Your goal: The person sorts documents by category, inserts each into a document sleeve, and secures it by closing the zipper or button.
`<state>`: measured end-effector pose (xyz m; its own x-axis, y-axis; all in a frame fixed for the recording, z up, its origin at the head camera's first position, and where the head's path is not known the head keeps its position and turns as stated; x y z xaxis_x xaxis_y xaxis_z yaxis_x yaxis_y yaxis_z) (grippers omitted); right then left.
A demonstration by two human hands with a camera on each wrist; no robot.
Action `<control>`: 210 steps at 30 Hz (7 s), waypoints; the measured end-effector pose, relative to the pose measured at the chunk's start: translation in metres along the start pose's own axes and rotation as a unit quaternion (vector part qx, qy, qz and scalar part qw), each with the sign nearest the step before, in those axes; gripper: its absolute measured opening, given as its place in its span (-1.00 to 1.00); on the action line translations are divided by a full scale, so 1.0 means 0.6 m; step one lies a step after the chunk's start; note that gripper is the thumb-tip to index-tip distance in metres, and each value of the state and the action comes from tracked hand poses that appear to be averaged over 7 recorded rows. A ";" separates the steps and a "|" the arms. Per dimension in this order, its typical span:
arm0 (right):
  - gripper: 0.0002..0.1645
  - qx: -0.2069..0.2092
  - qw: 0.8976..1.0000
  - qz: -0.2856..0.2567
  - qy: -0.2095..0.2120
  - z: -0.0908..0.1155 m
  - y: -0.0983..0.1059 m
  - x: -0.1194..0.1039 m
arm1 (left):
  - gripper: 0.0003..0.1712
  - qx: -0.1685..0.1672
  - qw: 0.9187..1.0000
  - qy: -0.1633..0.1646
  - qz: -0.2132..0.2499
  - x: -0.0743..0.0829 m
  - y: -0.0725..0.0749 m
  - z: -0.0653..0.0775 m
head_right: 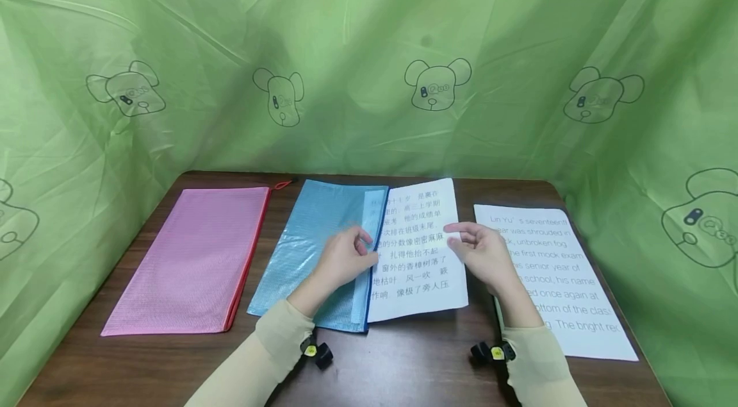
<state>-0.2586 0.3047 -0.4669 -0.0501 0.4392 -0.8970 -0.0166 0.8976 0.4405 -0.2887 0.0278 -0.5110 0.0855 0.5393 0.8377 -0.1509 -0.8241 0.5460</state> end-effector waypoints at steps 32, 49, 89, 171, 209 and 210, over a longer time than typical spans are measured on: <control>-0.60 0.036 0.999 0.037 -0.008 0.001 0.033 -0.004 | -0.29 -0.175 0.979 0.079 0.064 0.018 -0.026 0.040; -0.64 0.043 0.999 0.015 0.007 -0.003 -0.006 -0.003 | -0.32 -0.167 0.975 0.088 0.118 0.019 -0.027 0.034; -0.62 0.021 0.999 0.030 0.012 -0.013 -0.117 0.000 | -0.44 -0.127 0.987 0.041 0.089 0.041 -0.056 0.046; -0.52 -0.096 0.958 0.236 0.128 -0.283 -0.186 -0.012 | -0.14 -0.127 0.983 -0.096 -0.094 -0.023 0.002 -0.246; -0.94 -0.221 0.940 0.176 0.194 -0.119 -0.236 -0.075 | -0.78 -0.017 0.994 -0.020 0.108 -0.041 0.137 -0.261; -0.93 -0.234 0.935 0.178 0.200 -0.103 -0.239 -0.078 | -0.78 -0.007 0.994 -0.021 0.110 -0.042 0.148 -0.262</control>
<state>-0.3156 0.1531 -0.4856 -0.5032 0.5738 -0.6462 -0.3578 0.5423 0.7602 -0.4589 -0.0315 -0.4853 0.0904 0.3380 0.9368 -0.1849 -0.9186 0.3493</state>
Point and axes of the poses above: each hand's wrist, its own z-axis away from the middle knuckle, its own y-axis out of the back of the hand, x = y × z, the point moved 10 cm from there along -z, towards the middle knuckle, and after that the axes turned 5 degrees about y, right-handed, at the moved point
